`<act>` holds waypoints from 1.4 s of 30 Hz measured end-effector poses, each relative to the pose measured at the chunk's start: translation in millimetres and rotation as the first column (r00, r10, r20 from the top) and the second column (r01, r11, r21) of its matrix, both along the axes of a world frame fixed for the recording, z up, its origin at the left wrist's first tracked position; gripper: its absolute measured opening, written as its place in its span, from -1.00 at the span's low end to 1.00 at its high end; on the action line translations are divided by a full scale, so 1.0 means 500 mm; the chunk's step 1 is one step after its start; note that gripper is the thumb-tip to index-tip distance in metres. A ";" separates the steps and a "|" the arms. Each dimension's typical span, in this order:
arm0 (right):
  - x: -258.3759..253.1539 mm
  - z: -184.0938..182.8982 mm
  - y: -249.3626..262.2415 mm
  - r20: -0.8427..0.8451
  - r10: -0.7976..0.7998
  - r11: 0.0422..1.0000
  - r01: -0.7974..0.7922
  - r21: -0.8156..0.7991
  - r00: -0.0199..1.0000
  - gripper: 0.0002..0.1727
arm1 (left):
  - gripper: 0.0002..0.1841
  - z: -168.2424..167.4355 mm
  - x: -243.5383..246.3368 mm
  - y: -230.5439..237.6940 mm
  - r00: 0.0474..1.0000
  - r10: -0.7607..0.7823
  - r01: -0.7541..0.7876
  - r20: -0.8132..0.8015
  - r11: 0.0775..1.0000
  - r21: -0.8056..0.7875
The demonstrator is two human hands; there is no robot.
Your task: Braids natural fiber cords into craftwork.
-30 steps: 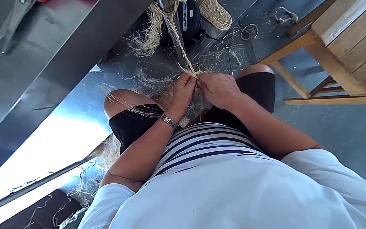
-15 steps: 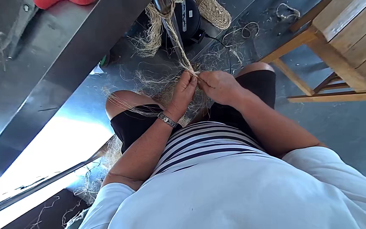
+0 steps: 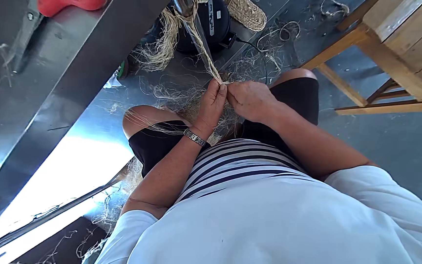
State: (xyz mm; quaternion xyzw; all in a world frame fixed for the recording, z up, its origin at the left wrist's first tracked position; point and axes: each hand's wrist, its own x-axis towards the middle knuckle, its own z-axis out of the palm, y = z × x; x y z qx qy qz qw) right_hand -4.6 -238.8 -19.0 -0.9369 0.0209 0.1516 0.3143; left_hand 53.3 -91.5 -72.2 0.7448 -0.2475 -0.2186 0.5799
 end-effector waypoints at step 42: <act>-0.426 -0.072 -0.410 -0.415 -0.519 0.833 0.551 -0.048 0.747 -0.67 | -0.70 0.094 0.001 0.028 0.777 0.119 -0.405 -0.618 0.846 -0.347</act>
